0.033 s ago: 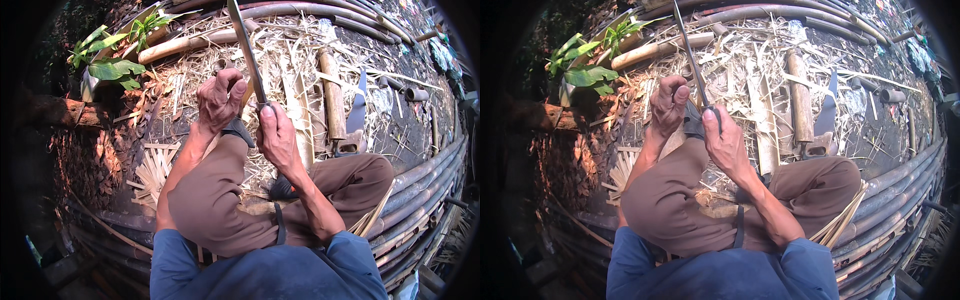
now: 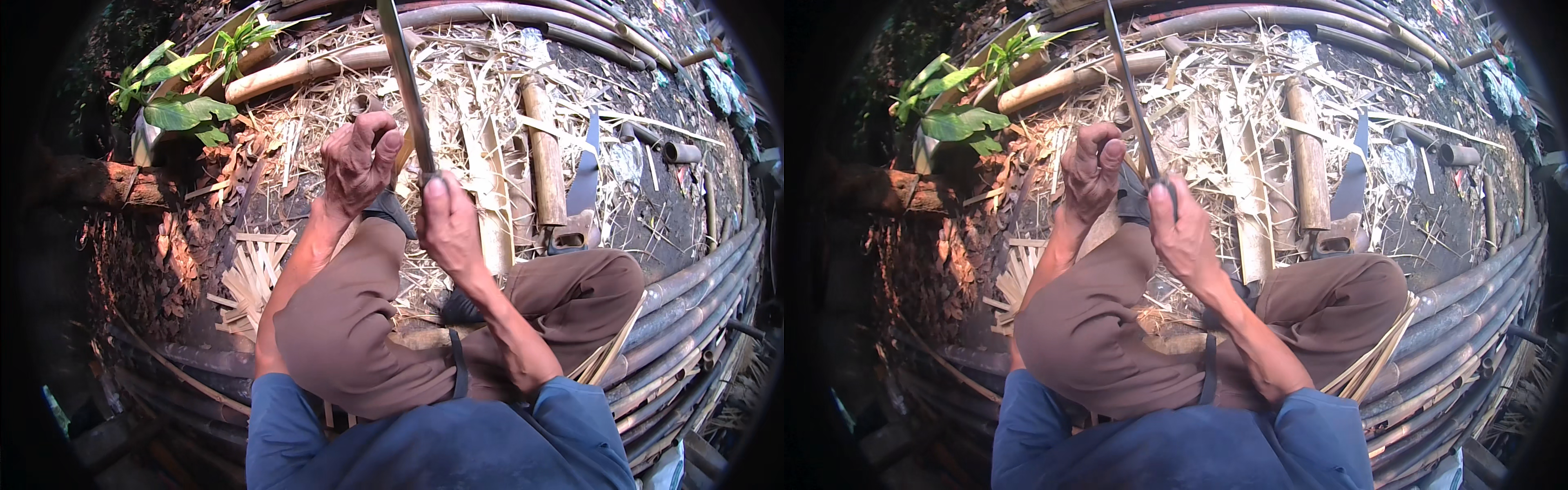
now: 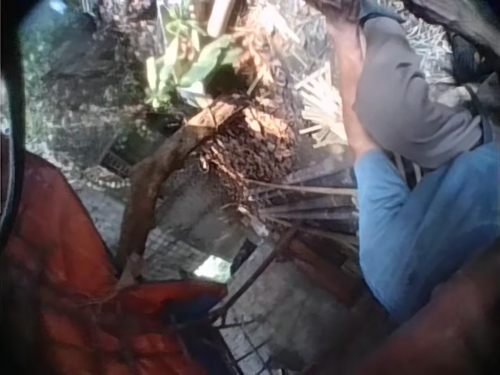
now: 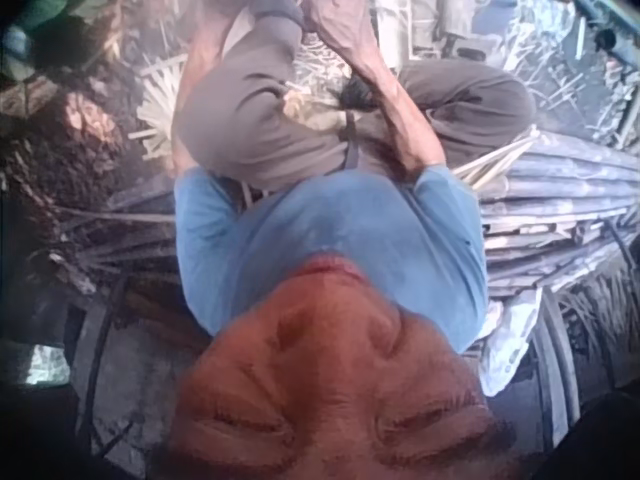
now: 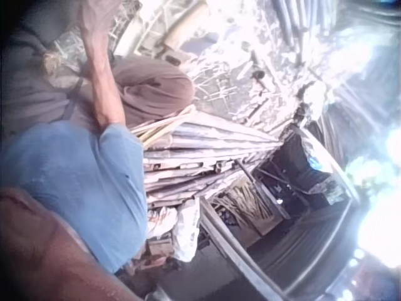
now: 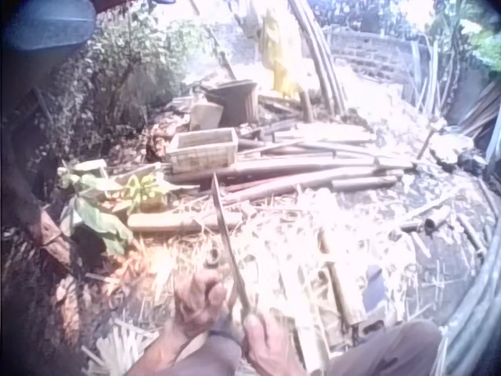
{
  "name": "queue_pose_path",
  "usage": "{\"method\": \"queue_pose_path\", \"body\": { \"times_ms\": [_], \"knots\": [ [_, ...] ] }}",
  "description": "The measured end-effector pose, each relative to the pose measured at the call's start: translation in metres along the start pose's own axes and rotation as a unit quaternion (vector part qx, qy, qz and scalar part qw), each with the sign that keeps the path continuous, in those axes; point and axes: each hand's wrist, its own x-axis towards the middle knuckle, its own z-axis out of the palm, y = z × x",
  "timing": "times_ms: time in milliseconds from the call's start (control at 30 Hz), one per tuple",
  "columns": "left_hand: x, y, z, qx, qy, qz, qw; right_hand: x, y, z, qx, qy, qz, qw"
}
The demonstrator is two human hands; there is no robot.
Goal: The person sits on the ground and uses a machete to split bamboo strips into thinner pieces. They repeatedly position the bamboo, strike it with the machete, and set the split pieces aside.
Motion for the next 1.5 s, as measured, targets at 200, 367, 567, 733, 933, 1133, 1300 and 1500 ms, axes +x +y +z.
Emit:
{"method": "queue_pose_path", "body": {
  "times_ms": [200, 367, 567, 733, 933, 1133, 1300, 1500],
  "knots": [
    [0.004, -0.003, -0.011, 0.031, 0.009, 0.032, 0.999, 0.008, 0.104, 0.022, -0.080, -0.019, 0.032, 0.996],
    [0.011, -0.005, 0.003, 0.024, 0.018, 0.007, 1.000, 0.013, 0.077, 0.010, -0.087, -0.015, 0.120, 0.989],
    [-0.025, -0.026, 0.018, 0.028, -0.011, -0.084, 0.996, 0.001, 0.041, 0.003, -0.147, 0.017, 0.040, 0.988],
    [-0.021, -0.025, 0.028, 0.042, -0.003, -0.037, 0.998, -0.002, 0.114, 0.002, -0.207, 0.021, 0.054, 0.977],
    [-0.001, -0.017, 0.004, -0.083, -0.050, -0.065, 0.993, 0.000, 0.079, 0.000, -0.155, 0.029, 0.037, 0.987],
    [0.007, 0.050, -0.064, -0.209, 0.116, -0.085, 0.967, -0.023, -0.010, 0.004, -0.073, 0.047, -0.133, 0.987],
    [-0.051, 0.079, -0.082, -0.265, 0.035, -0.345, 0.900, 0.021, 0.093, -0.012, -0.162, 0.033, -0.124, 0.978],
    [-0.114, 0.109, -0.100, -0.440, -0.277, -0.402, 0.754, 0.013, 0.088, 0.002, -0.105, 0.014, 0.014, 0.994]
  ]
}}
